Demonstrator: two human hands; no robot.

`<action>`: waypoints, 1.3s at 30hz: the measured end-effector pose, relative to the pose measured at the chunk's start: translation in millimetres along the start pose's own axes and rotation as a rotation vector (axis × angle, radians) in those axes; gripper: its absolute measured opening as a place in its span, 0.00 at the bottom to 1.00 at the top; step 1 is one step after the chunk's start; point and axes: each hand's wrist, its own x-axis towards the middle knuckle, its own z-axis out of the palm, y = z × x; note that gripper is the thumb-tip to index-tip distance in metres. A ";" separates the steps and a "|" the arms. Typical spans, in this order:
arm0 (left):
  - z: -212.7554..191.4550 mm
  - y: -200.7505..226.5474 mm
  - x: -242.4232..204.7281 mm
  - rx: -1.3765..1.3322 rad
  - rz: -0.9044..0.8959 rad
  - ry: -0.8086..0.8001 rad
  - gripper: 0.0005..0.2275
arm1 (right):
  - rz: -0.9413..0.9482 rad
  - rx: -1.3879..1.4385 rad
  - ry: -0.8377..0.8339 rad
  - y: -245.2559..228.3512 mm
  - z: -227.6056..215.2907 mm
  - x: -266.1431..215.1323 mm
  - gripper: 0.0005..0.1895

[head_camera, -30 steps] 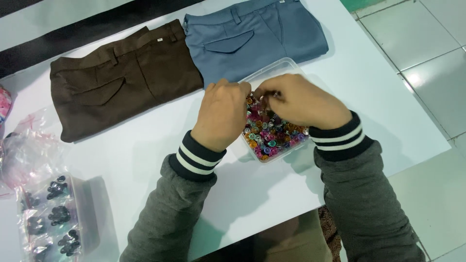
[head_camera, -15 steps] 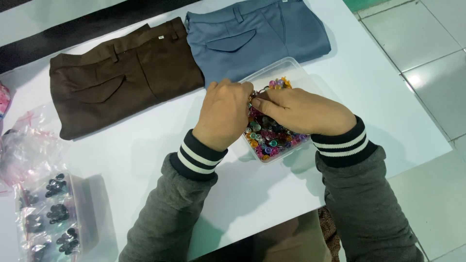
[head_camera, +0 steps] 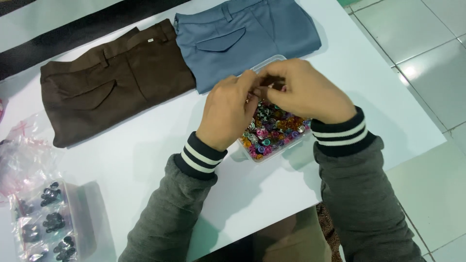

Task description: Sorting and picking out black buttons from a container of mixed colorful buttons and placing them on a table.

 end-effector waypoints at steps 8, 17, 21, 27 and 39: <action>-0.4 2.4 -0.4 -0.074 0.045 0.148 0.12 | -0.042 0.211 0.101 23.3 0.8 7.7 0.04; 38.5 -2.0 -1.9 0.233 0.094 -0.277 0.14 | -0.028 0.167 0.290 50.1 -20.1 8.7 0.04; 56.7 -16.3 -2.5 0.502 0.052 -0.273 0.11 | -0.034 0.201 0.277 51.5 -17.0 10.5 0.04; 36.0 -11.8 -9.0 0.666 -0.020 -0.238 0.07 | -0.098 0.221 0.328 54.2 -18.4 9.0 0.05; 51.9 -15.0 8.7 0.431 -0.161 -0.437 0.24 | -0.101 0.178 0.328 50.3 -16.8 9.3 0.08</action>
